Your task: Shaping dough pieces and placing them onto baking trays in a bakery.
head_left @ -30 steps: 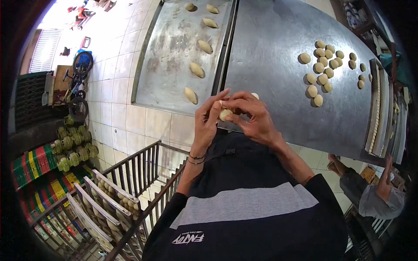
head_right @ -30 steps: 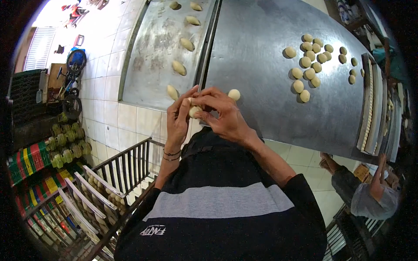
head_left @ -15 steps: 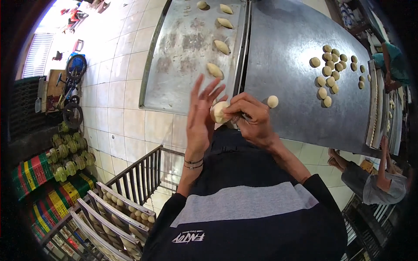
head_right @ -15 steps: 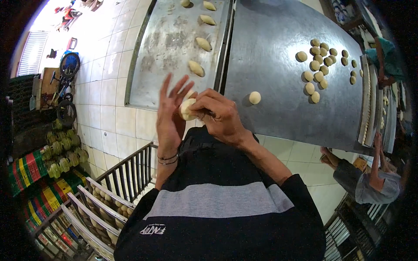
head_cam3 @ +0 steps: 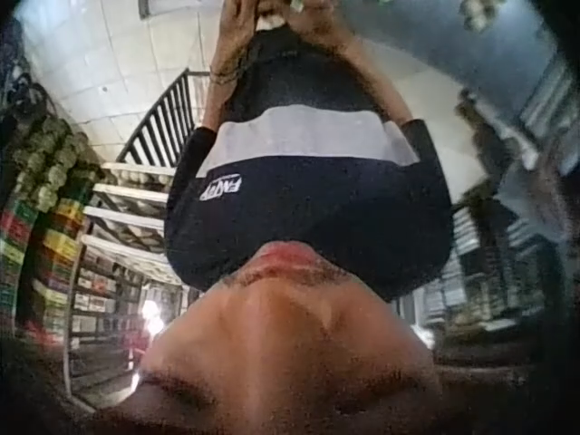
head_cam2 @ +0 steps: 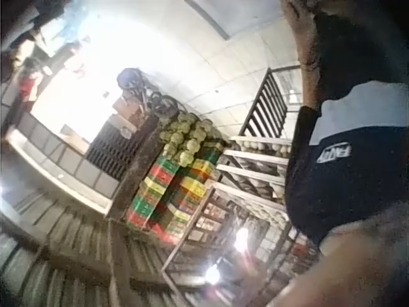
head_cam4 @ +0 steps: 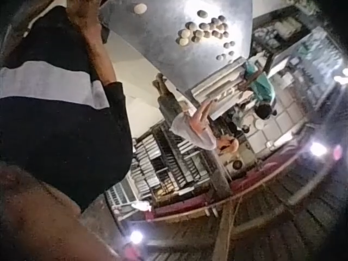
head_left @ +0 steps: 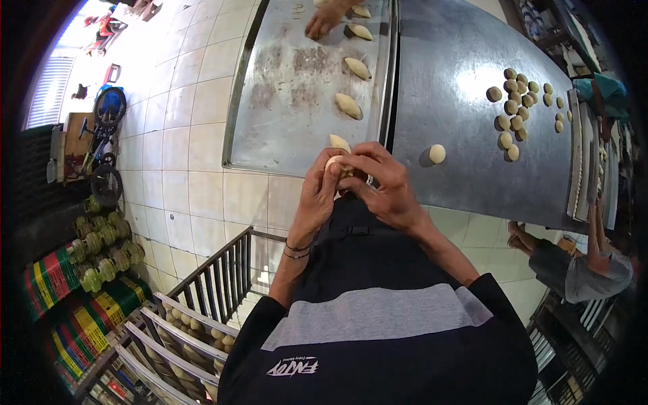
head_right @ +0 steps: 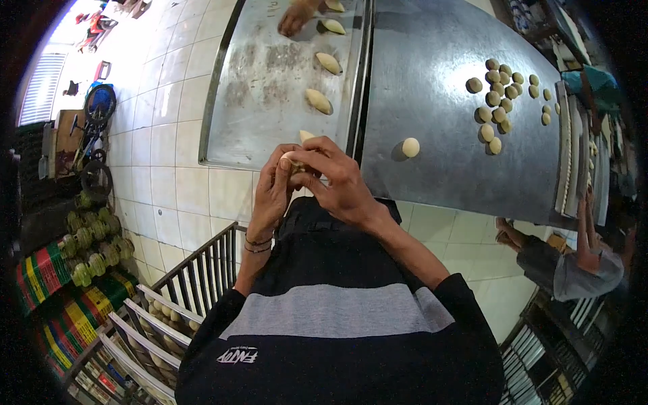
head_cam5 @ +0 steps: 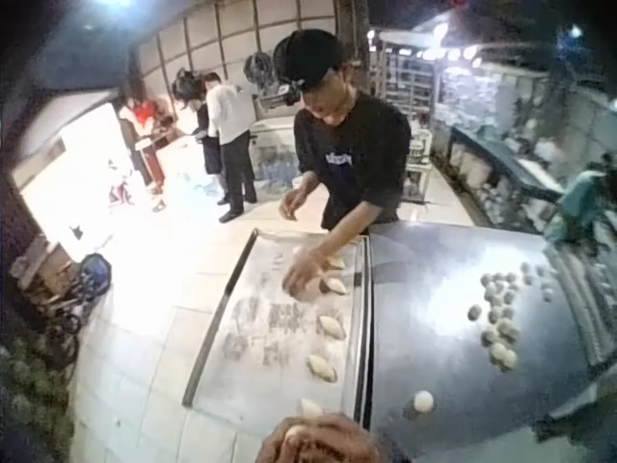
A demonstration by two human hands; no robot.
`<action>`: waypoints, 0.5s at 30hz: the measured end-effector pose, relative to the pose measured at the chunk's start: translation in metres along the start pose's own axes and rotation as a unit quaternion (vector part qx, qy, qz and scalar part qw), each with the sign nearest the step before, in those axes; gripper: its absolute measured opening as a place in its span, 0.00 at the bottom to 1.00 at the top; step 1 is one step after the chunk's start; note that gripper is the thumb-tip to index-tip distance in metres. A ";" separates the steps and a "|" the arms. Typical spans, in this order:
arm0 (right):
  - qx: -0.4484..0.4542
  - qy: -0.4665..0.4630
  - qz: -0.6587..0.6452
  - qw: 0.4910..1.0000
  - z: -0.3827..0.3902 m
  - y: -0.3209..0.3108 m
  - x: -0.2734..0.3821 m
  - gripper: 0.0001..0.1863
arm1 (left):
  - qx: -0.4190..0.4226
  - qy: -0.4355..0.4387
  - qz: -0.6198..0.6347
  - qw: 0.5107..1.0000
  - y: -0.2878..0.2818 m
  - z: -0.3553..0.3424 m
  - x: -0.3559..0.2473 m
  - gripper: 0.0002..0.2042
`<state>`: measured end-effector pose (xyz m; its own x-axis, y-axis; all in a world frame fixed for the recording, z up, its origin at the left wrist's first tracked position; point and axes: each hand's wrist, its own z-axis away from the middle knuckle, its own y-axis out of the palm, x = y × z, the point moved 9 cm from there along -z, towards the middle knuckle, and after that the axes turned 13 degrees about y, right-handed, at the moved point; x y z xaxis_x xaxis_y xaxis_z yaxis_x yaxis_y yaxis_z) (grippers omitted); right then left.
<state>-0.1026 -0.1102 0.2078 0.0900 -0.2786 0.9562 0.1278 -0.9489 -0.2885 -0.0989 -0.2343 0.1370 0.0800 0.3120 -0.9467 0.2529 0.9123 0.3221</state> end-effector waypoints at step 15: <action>-0.077 0.042 0.019 0.996 0.019 -0.002 -0.034 0.05 | -0.065 -0.026 0.041 0.997 0.004 0.017 0.048 0.14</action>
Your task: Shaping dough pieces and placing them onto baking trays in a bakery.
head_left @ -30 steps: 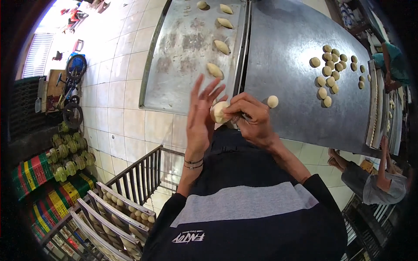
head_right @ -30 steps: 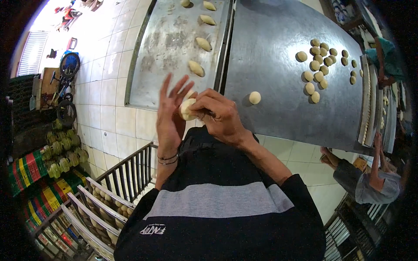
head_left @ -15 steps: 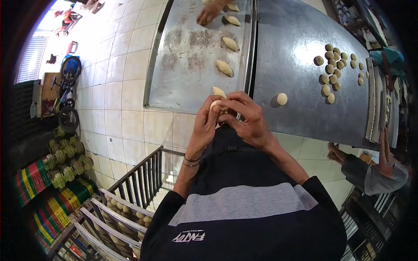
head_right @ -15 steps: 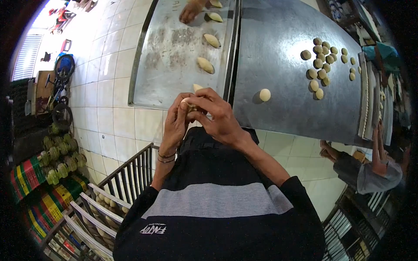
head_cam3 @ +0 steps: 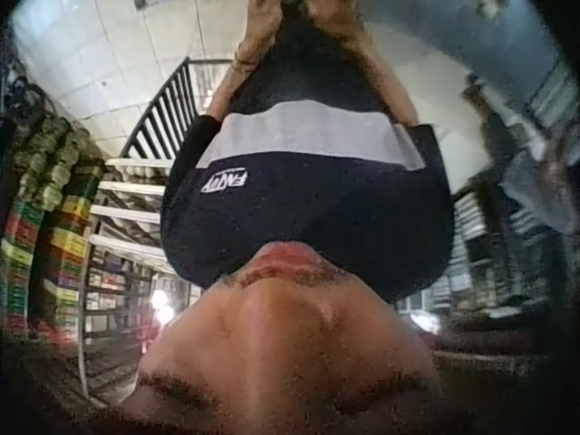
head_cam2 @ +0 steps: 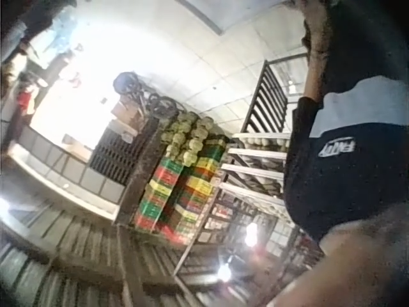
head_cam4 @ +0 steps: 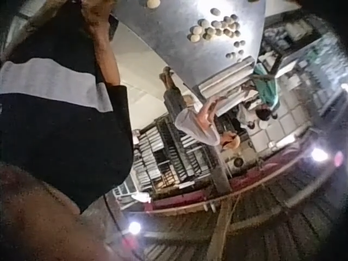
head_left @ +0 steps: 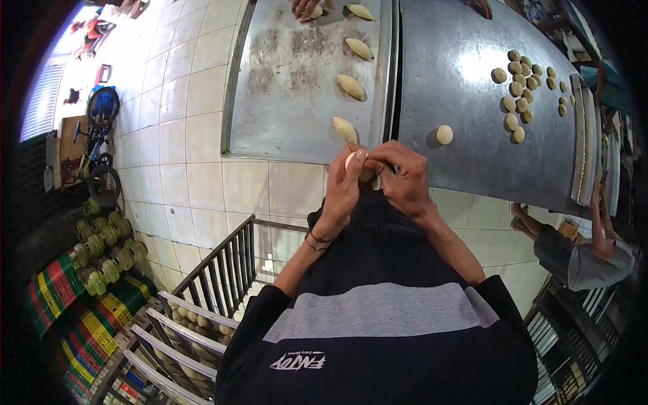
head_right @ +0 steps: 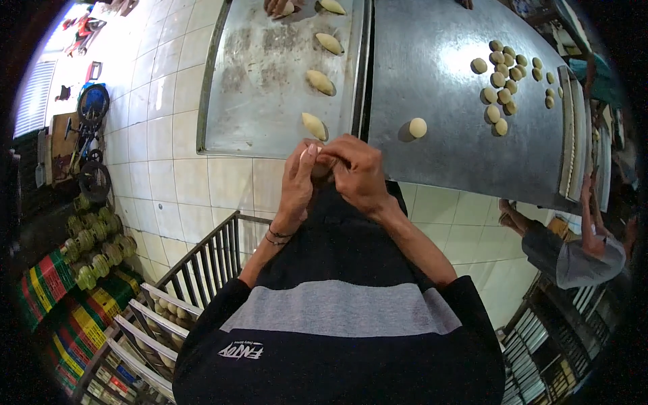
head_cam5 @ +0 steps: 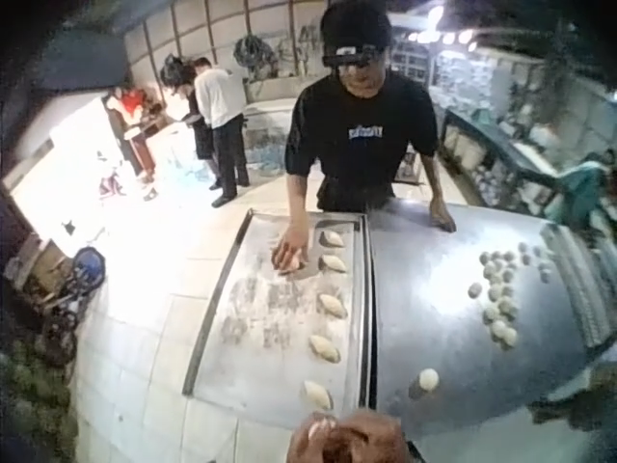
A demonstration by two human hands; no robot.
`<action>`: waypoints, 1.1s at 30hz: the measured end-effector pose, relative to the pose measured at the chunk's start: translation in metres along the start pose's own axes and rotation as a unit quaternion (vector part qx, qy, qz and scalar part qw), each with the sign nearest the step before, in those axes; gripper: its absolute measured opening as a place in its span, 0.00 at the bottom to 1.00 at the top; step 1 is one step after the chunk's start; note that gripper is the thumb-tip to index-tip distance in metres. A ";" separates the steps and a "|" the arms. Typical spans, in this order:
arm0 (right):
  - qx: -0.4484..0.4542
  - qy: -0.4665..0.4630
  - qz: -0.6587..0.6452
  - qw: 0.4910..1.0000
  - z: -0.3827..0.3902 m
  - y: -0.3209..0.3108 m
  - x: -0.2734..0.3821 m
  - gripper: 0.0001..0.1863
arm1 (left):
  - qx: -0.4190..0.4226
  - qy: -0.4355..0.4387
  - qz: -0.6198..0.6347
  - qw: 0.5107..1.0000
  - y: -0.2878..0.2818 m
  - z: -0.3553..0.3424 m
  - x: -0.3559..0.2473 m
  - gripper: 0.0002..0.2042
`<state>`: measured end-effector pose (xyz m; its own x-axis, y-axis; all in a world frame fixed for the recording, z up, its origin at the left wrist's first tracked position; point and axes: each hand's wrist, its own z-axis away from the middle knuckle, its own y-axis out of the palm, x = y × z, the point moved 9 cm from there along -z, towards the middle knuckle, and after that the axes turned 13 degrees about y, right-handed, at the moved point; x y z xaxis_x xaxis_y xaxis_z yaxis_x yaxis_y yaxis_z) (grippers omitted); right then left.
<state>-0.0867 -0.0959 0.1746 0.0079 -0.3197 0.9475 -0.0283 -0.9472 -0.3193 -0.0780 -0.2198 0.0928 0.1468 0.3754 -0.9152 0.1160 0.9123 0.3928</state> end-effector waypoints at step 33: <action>-0.034 0.083 0.030 0.996 -0.007 -0.127 -0.093 0.19 | 0.048 0.035 -0.063 0.996 0.019 -0.021 -0.001 0.18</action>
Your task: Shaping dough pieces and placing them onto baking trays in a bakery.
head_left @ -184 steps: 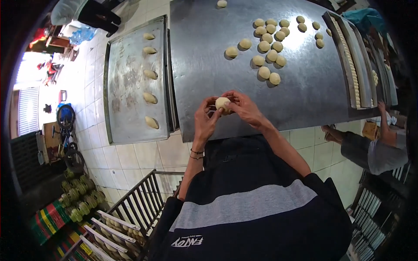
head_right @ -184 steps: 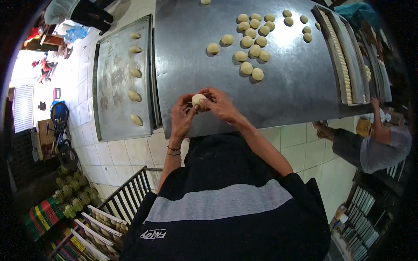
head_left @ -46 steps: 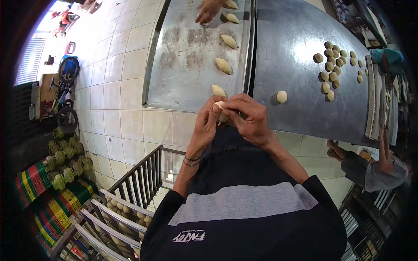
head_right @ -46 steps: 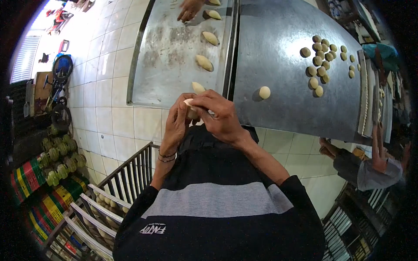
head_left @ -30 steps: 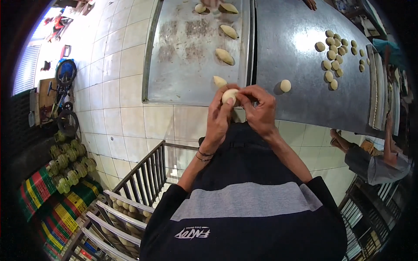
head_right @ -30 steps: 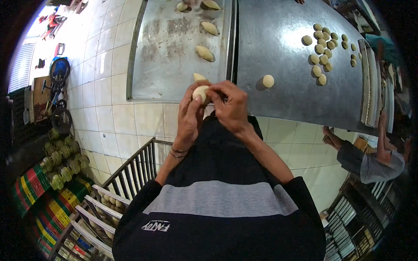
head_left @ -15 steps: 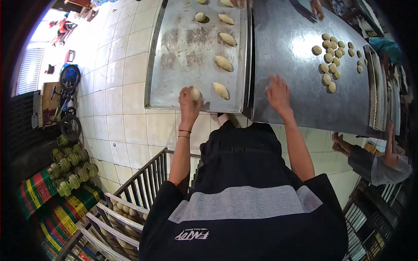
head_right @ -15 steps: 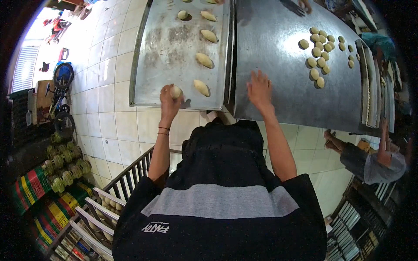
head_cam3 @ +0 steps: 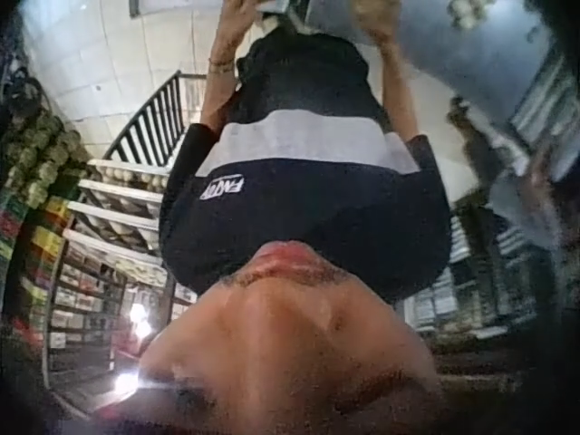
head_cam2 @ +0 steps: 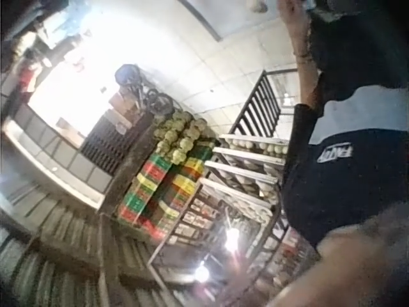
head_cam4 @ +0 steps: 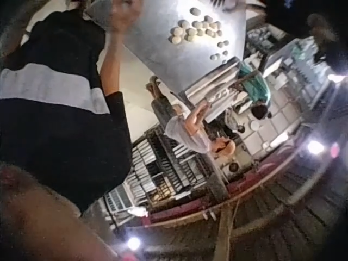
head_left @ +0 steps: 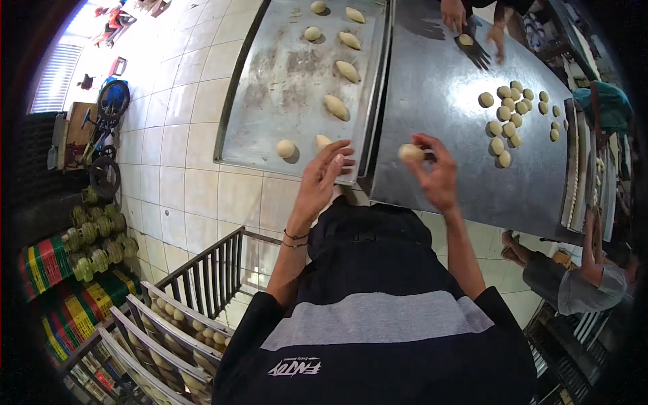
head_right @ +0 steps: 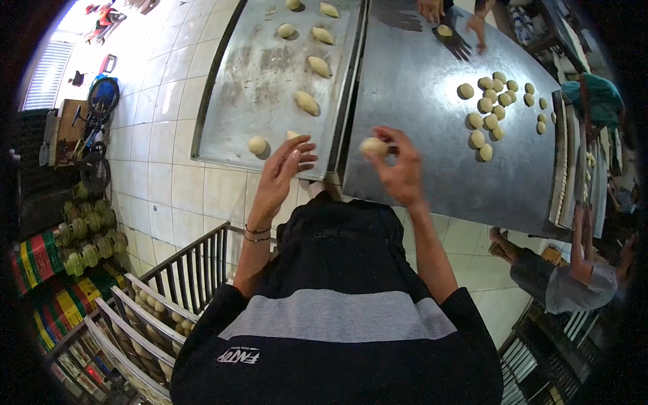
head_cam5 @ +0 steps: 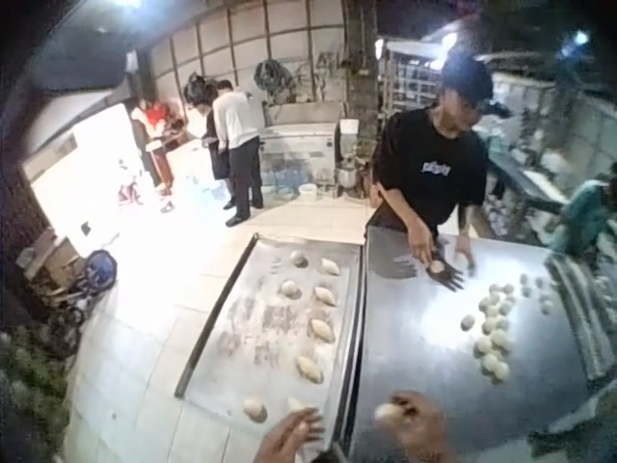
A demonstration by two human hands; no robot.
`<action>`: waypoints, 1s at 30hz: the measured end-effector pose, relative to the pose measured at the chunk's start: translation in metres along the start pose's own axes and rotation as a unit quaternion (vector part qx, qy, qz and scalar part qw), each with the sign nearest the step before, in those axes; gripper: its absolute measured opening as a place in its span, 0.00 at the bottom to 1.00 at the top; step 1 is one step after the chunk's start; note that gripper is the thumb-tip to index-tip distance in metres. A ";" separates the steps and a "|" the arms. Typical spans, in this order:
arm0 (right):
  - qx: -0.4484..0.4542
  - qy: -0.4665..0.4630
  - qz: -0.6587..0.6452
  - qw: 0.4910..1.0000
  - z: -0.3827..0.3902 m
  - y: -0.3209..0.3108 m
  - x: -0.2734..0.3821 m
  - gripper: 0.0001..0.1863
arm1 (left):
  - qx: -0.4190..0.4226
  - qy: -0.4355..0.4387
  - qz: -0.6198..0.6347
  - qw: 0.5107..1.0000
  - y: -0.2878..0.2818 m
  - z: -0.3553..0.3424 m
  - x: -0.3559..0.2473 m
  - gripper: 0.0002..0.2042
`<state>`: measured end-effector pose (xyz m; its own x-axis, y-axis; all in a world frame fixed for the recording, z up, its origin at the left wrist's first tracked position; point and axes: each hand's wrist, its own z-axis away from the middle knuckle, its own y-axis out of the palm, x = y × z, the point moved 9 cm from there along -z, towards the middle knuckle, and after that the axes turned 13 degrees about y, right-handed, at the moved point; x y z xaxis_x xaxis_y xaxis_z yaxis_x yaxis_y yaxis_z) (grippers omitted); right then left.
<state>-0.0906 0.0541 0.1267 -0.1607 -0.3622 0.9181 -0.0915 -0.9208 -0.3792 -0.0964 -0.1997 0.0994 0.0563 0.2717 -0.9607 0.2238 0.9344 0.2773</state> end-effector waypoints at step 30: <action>0.214 -0.164 0.016 0.963 0.050 0.012 0.123 0.12 | 0.016 0.196 -0.104 0.975 0.121 0.041 -0.084 0.38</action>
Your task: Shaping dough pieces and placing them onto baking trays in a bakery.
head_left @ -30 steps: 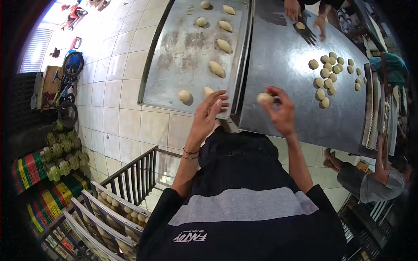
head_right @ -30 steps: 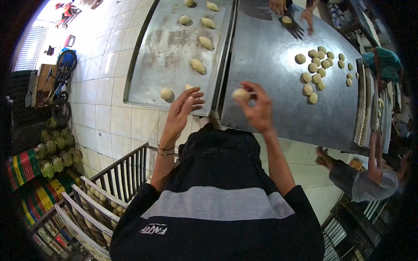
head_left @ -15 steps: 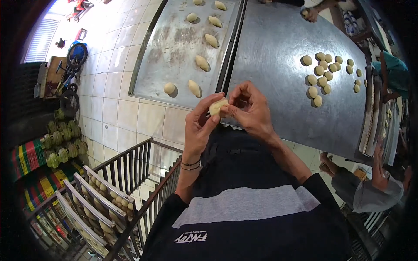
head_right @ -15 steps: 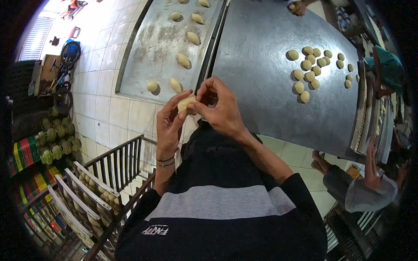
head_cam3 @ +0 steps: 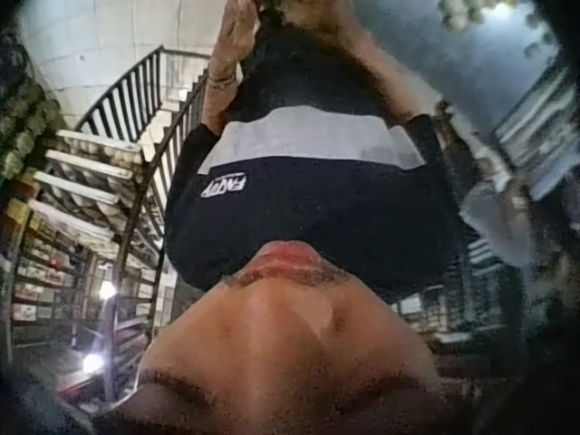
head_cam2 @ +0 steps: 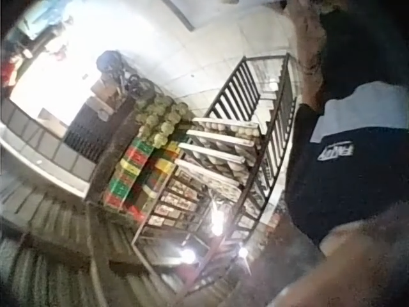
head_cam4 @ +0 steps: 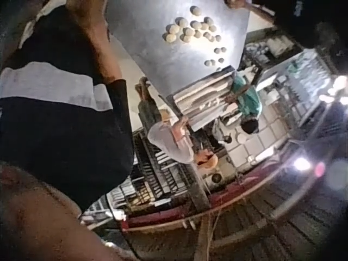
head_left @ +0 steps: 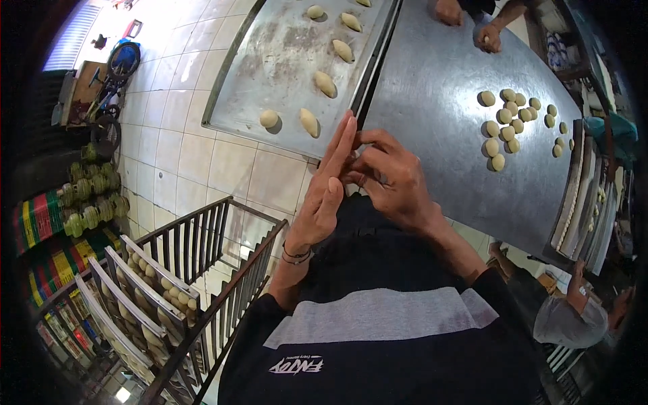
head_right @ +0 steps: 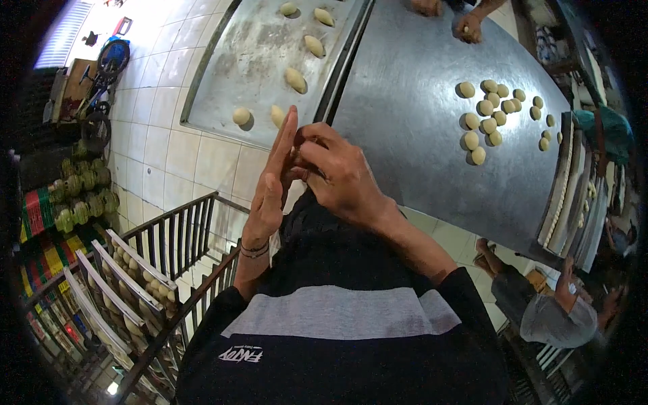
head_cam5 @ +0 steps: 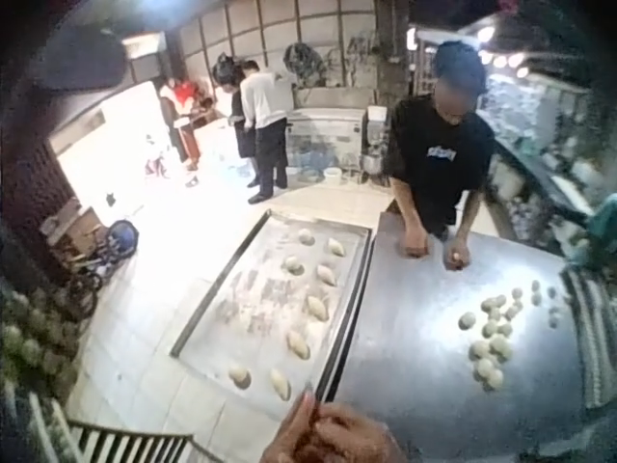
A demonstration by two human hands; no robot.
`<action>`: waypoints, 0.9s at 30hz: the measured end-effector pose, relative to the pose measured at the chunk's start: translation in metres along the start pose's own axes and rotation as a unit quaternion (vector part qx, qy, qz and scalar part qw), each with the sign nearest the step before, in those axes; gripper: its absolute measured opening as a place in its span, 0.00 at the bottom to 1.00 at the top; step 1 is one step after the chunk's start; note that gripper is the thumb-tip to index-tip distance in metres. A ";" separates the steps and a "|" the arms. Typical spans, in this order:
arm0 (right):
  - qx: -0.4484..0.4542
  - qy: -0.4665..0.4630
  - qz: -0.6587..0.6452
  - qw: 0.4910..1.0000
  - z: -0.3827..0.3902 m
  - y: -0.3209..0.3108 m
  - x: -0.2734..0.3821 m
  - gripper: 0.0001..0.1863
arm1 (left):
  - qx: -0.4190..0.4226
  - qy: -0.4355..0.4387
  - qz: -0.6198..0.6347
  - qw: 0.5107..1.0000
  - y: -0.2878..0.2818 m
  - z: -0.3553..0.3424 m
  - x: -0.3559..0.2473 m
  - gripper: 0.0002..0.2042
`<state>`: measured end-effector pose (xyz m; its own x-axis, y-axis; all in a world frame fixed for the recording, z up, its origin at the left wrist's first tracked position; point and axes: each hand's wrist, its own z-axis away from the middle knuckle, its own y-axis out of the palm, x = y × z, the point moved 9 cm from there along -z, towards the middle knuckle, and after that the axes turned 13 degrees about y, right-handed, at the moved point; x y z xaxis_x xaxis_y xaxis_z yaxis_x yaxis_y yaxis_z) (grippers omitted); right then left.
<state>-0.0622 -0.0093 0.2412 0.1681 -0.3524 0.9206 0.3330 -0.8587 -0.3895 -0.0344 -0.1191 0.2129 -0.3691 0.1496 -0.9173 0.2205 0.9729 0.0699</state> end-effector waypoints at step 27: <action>-0.047 -0.006 -0.062 0.997 -0.104 0.106 0.031 0.10 | -0.038 -0.192 0.191 0.962 -0.165 -0.008 0.051 0.22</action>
<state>-0.1183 -0.1495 0.2314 0.1428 -0.2377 0.9608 0.2631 -0.9267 -0.2683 -0.0968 -0.2704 0.1573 0.0903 0.4363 -0.8953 0.2011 0.8724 0.4455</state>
